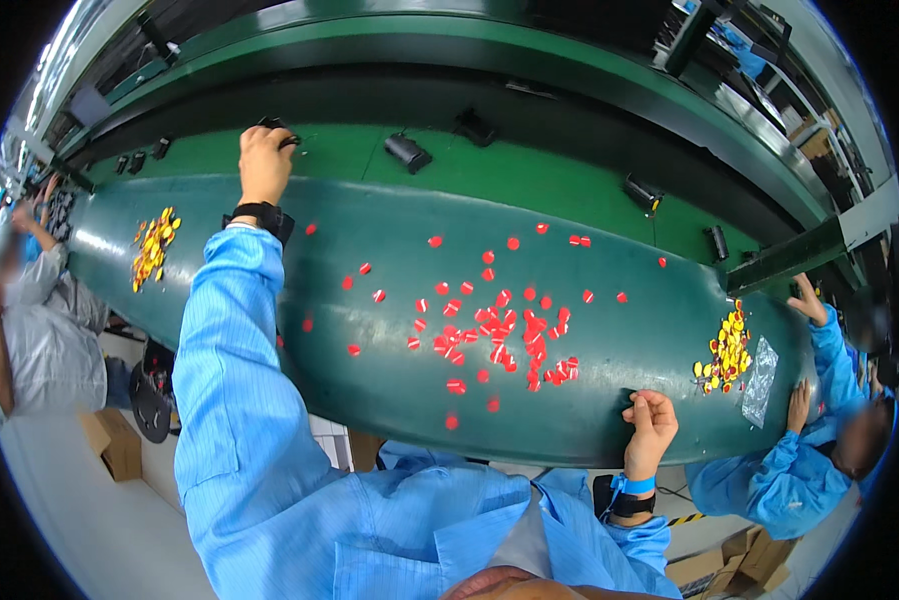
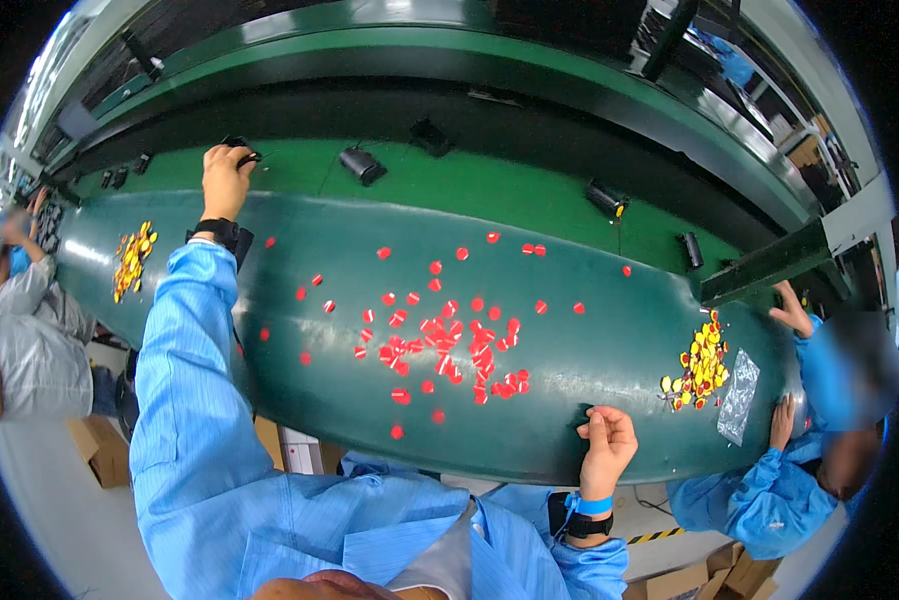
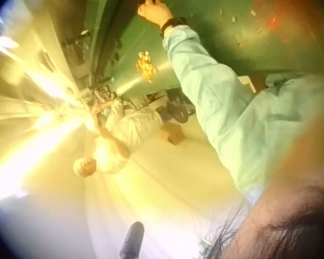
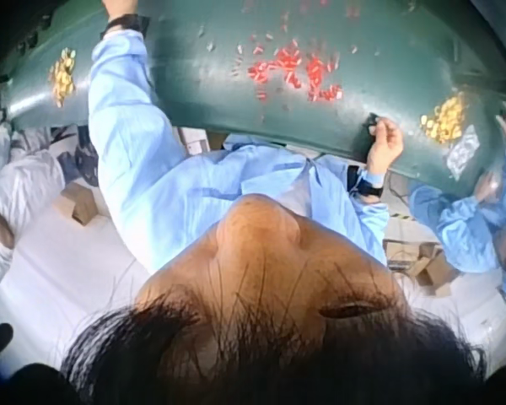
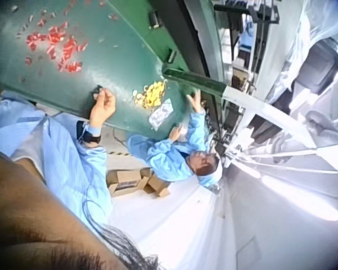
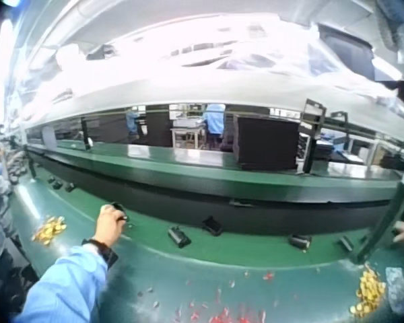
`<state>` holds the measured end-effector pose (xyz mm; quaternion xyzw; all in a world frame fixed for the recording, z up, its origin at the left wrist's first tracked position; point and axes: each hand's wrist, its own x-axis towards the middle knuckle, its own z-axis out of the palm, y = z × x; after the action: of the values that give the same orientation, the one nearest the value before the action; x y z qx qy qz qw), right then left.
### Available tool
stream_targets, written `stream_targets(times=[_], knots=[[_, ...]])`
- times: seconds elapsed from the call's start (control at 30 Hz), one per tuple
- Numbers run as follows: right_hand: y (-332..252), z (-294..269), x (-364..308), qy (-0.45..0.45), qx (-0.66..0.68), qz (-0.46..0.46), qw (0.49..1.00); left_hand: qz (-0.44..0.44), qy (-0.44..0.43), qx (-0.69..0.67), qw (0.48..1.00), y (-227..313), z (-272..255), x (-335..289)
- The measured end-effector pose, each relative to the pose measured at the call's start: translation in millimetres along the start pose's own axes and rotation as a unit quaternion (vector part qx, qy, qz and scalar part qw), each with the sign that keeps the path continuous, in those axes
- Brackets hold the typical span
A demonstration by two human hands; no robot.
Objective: Manually assembling small electronic parts by attaching color-coded pieces to a plastic base at a conveyor belt.
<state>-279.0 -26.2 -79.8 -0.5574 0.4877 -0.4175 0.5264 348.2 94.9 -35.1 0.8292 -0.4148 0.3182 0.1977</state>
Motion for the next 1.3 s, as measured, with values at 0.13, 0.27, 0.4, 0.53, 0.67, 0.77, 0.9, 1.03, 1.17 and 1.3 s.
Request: stream_targets(times=[0.13,0.27,0.4,0.53,0.67,0.77,0.9,1.03,1.17,1.3], knots=[[-5.0,8.1,-0.4,0.036,-0.036,0.022,0.998,-0.139,-0.146,-0.093,0.975,-28.3,69.0,24.6],[-7.6,10.9,5.4,0.031,-0.047,0.049,0.997,-0.109,-0.246,-0.154,0.951,-61.8,95.5,29.5],[-11.5,10.1,20.0,-0.027,-0.013,0.073,0.997,-0.127,-0.223,-0.240,0.936,-139.8,96.3,39.5],[-17.9,-7.9,18.2,-0.055,0.036,0.058,0.996,-0.123,-0.217,-0.333,0.910,-64.7,22.9,22.5],[-41.0,-25.5,52.5,-0.097,-0.203,-0.155,0.962,-0.079,-0.244,-0.304,0.918,-3.9,-79.7,-87.6],[-45.7,-9.3,122.2,-0.149,-0.396,-0.274,0.864,-0.085,-0.269,-0.249,0.926,23.2,-136.3,-164.2],[-19.3,23.6,195.4,-0.172,-0.562,-0.197,0.785,-0.041,-0.288,-0.136,0.947,26.9,-125.0,-216.7],[-27.8,69.4,164.3,-0.248,-0.585,-0.232,0.736,0.035,-0.356,-0.115,0.927,89.6,-130.0,-193.4],[-42.5,118.1,86.8,-0.451,-0.403,-0.311,0.733,0.145,-0.395,-0.277,0.864,144.6,-127.1,-188.8],[-52.8,123.4,98.2,-0.394,-0.332,-0.258,0.817,0.070,-0.311,-0.360,0.877,136.1,-115.7,-146.0]])
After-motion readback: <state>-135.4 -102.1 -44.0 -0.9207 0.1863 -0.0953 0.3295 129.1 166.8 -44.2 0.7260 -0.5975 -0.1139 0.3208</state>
